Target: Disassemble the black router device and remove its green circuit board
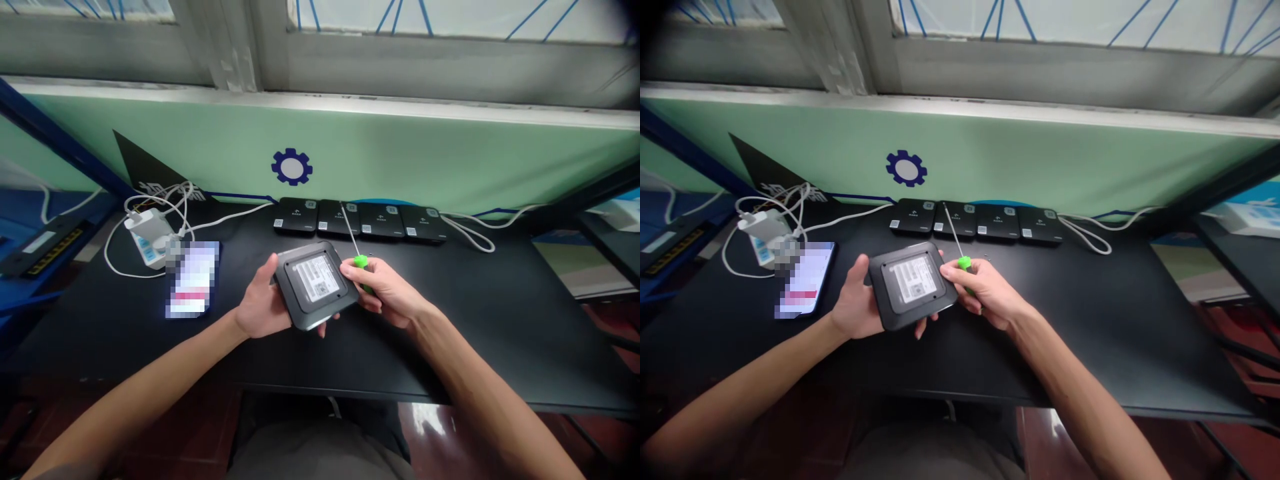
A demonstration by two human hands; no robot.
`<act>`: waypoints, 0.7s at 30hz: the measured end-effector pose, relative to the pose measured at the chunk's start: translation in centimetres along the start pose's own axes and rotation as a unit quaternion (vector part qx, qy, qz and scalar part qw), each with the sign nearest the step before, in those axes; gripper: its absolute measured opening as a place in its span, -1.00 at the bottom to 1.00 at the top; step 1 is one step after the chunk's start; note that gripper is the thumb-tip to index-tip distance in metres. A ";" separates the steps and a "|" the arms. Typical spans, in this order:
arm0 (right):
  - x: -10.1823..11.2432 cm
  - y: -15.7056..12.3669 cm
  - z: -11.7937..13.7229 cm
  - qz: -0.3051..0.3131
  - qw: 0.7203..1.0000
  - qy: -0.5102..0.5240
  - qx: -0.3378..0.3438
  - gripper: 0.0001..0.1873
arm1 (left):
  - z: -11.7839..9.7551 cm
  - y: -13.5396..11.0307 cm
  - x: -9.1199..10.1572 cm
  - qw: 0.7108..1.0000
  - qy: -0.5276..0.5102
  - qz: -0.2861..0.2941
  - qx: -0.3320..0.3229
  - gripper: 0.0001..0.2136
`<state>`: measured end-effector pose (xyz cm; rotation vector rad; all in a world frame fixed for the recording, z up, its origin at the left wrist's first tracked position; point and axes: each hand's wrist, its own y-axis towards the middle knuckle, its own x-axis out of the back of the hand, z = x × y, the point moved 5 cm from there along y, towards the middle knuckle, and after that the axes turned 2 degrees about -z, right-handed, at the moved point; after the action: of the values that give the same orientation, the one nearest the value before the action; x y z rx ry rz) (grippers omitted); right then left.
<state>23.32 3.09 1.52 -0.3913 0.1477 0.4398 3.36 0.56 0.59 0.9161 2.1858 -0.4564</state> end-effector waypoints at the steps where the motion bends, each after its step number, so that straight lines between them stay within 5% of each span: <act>1: -0.2 0.0 0.0 -0.005 1.000 0.002 0.009 -0.52 | 0.0 0.1 0.0 0.999 0.012 -0.014 -0.028 -0.10; 3: -0.6 -0.1 0.1 -0.012 1.000 -0.001 0.024 -0.53 | 0.0 0.2 0.0 0.998 0.009 -0.034 -0.056 -0.17; 7: -1.2 -0.7 0.1 -0.029 0.995 -0.090 0.033 -0.47 | -0.1 0.4 -0.4 0.997 -0.065 -0.038 -0.006 -0.27; 11: -0.2 -1.5 1.4 -0.157 0.959 -0.206 0.117 -0.39 | -0.5 0.7 0.2 0.995 -0.069 -0.077 0.005 -0.31; 14: 0.5 -2.2 2.7 -0.218 0.938 -0.195 0.186 -0.42 | 0.0 0.9 0.4 0.996 -0.047 -0.074 0.029 -0.23; 21: 0.3 -3.1 4.4 -0.152 0.938 -0.111 0.290 -0.44 | 1.1 0.6 -0.1 0.998 0.024 -0.047 0.035 -0.21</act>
<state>25.24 2.37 6.50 0.2195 -0.0087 0.1167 4.35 0.34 -0.14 0.8726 2.2766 -0.5635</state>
